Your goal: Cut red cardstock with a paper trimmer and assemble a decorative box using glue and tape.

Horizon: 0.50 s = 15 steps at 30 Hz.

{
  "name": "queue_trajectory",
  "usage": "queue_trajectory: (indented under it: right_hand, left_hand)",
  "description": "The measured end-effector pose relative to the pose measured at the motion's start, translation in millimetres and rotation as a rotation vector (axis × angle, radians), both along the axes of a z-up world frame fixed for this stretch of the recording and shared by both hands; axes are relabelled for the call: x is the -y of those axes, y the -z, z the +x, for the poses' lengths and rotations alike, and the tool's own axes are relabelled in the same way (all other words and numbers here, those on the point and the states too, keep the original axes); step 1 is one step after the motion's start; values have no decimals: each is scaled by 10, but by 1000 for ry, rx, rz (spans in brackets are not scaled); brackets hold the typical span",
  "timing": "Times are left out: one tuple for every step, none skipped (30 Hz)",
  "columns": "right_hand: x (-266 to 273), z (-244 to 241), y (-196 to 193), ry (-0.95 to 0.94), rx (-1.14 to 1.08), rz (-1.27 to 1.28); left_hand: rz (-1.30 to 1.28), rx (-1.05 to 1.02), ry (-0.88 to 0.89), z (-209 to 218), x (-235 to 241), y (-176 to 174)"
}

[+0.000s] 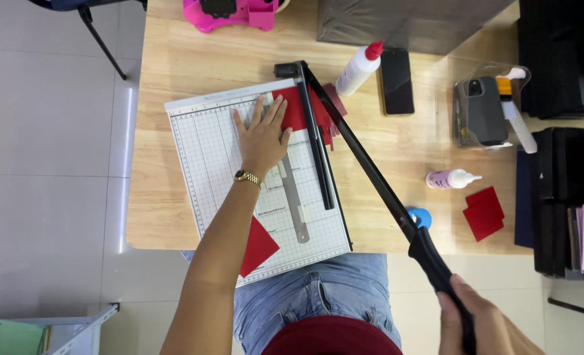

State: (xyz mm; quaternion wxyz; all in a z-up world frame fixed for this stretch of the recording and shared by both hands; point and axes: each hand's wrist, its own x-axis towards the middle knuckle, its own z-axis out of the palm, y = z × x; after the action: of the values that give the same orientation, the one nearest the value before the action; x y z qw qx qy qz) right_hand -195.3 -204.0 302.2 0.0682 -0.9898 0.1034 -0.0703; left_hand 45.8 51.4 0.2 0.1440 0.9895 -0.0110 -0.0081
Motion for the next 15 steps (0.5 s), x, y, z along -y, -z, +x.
queue_trajectory:
  right_hand:
    - [123, -56, 156, 2, -8, 1]
    - [246, -113, 312, -131, 30, 30]
    - [366, -172, 469, -261, 70, 62]
    - [475, -238, 647, -258, 64, 64]
    - [586, -316, 820, -259, -32, 31]
    - [696, -396, 991, -260, -128, -1]
    - [718, -433, 1075, -256, -132, 1]
    - [739, -470, 1155, -267, -149, -4]
    - [759, -497, 1236, -281, -164, -9]
    - [754, -518, 1311, -279, -166, -7]
    - [749, -540, 1386, -275, -175, -16]
    - [744, -559, 1459, -270, -184, -25]
    - [755, -586, 1574, -268, -182, -23]
    - [767, -612, 1688, -247, -225, -22]
    - [781, -649, 1799, -225, -271, -22]
  left_hand:
    - [1, -8, 2, -6, -1, 15]
    - [-8, 28, -2, -11, 0, 32]
    - [-17, 64, -4, -9, -1, 47]
    - [-15, 57, -1, -6, -2, 14]
    - [0, 33, -1, -10, 2, -17]
    - [15, 10, 0, -12, 8, -50]
    - [16, 5, 4, -16, 12, -23]
    - [10, 34, 3, -19, 15, 0]
    - [3, 65, 0, -15, 11, 17]
    - [5, 63, 2, -16, 8, 16]
    - [7, 57, -1, -14, 9, 17]
    - [10, 52, -3, -10, 10, 15]
    - [12, 53, 0, -7, 5, 10]
    - [10, 59, -2, -2, 2, 4]
    - [7, 63, -3, -9, 7, 6]
